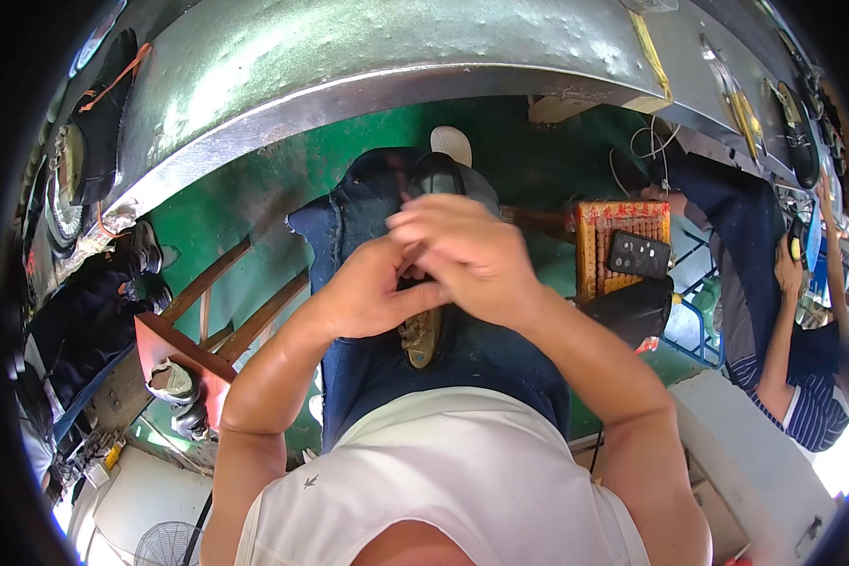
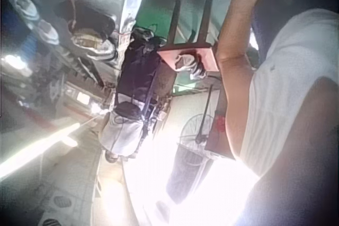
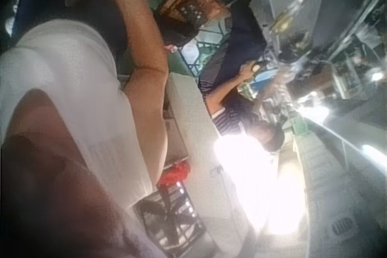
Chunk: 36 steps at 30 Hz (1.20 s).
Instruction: Assembling and lasting shoes on a factory production line.
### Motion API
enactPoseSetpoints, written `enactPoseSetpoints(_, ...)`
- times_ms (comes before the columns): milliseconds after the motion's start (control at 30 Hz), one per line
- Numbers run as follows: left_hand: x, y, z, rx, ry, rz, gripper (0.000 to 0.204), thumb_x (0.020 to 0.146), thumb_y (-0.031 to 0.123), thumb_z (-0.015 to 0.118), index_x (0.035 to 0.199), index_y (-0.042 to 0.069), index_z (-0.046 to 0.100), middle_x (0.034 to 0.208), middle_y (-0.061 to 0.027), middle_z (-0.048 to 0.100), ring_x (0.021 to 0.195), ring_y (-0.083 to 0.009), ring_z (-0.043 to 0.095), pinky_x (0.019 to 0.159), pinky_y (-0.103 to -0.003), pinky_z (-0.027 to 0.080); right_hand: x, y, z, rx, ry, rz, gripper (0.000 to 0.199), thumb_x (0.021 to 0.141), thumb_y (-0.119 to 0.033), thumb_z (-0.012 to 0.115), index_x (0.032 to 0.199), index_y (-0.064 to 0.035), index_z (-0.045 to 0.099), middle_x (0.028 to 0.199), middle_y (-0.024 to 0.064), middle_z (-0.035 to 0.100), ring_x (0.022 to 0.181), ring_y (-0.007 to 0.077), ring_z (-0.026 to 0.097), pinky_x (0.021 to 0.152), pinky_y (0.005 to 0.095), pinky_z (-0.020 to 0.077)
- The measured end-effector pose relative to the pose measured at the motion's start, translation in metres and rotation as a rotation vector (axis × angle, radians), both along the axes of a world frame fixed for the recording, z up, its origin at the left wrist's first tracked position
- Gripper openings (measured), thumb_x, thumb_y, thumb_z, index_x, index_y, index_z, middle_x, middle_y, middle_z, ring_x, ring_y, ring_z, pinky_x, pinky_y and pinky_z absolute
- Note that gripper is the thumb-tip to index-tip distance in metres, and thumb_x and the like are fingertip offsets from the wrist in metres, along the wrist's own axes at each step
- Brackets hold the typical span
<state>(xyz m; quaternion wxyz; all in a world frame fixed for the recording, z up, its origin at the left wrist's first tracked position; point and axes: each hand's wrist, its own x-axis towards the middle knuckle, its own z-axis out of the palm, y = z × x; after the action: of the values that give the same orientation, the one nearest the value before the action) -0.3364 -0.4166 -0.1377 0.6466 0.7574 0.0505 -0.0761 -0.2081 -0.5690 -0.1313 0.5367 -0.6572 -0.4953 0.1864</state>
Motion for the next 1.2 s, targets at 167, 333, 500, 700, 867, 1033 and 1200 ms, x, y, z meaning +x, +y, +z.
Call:
enactPoseSetpoints(167,-0.012,0.019,-0.005,-0.658,0.32,0.206,0.023,0.104,0.017,0.058,0.11,-0.001,0.07,0.1,-0.0073,0.07,0.088,-0.0116,0.064,0.075,-0.027,0.052,0.03,-0.01,0.029,-0.487,-0.471,0.315,0.026,0.089,-0.028,0.072,0.105,-0.0071,0.069,0.086,0.0063,0.069,0.074,0.0278,0.063,0.08,0.0405,0.0477)
enactPoseSetpoints(333,-0.01,0.021,0.003,-0.215,0.131,0.111,0.016,0.094,0.012,0.067,0.099,-0.002,0.074,0.098,-0.0066,0.071,0.087,-0.0144,0.066,0.075,-0.031,0.053,0.002,-0.029,0.048,-0.561,-0.006,0.339,0.018,0.098,-0.023,0.063,0.103,-0.0061,0.067,0.076,0.0019,0.067,0.066,0.0171,0.061,0.066,0.0348,0.0488)
enactPoseSetpoints(500,0.008,0.035,0.002,0.763,-0.904,-0.065,0.036,0.063,0.013,0.069,0.096,0.0,0.072,0.098,-0.0111,0.07,0.09,-0.0273,0.067,0.073,-0.036,0.054,0.044,0.024,0.014,-0.925,0.991,0.501,0.035,0.096,-0.01,0.058,0.128,-0.0001,0.062,0.073,0.0016,0.066,0.063,0.0086,0.06,0.058,0.0286,0.0491)
enactPoseSetpoints(700,-0.012,0.03,-0.011,0.622,-0.697,0.176,0.014,0.087,0.008,0.069,0.097,-0.002,0.07,0.096,-0.0137,0.071,0.089,-0.0277,0.068,0.074,-0.037,0.054,0.056,0.019,-0.004,-0.529,0.83,0.326,0.014,0.093,-0.009,0.06,0.106,-0.002,0.06,0.085,0.0001,0.062,0.071,0.0054,0.055,0.068,0.0241,0.0445)
enactPoseSetpoints(867,-0.051,0.023,-0.008,0.179,0.048,0.284,0.021,0.101,0.011,0.056,0.087,-0.003,0.064,0.082,-0.0156,0.065,0.07,-0.0269,0.062,0.065,-0.035,0.049,0.045,-0.019,0.01,-0.237,1.41,0.435,0.016,0.098,-0.019,0.065,0.09,-0.0055,0.061,0.074,-0.0019,0.055,0.067,0.0077,0.052,0.066,0.0285,0.046)
enactPoseSetpoints(1033,-0.075,0.026,-0.015,-0.065,0.448,0.279,0.031,0.105,0.022,0.054,0.084,0.002,0.064,0.084,-0.0101,0.068,0.067,-0.0145,0.058,0.059,-0.03,0.045,0.053,-0.049,0.003,-0.869,0.1,0.36,0.02,0.092,-0.018,0.069,0.077,-0.0069,0.064,0.064,0.0009,0.051,0.056,0.0181,0.051,0.065,0.0355,0.0484)
enactPoseSetpoints(1200,-0.056,0.016,-0.014,-0.922,0.35,0.497,0.026,0.103,0.024,0.058,0.088,0.004,0.066,0.096,-0.0122,0.072,0.066,-0.0105,0.053,0.054,-0.022,0.038,0.057,-0.003,-0.017,0.032,-0.462,0.044,0.009,0.086,-0.009,0.07,0.079,-0.0035,0.071,0.066,0.009,0.06,0.053,0.0227,0.049,0.058,0.034,0.0462)
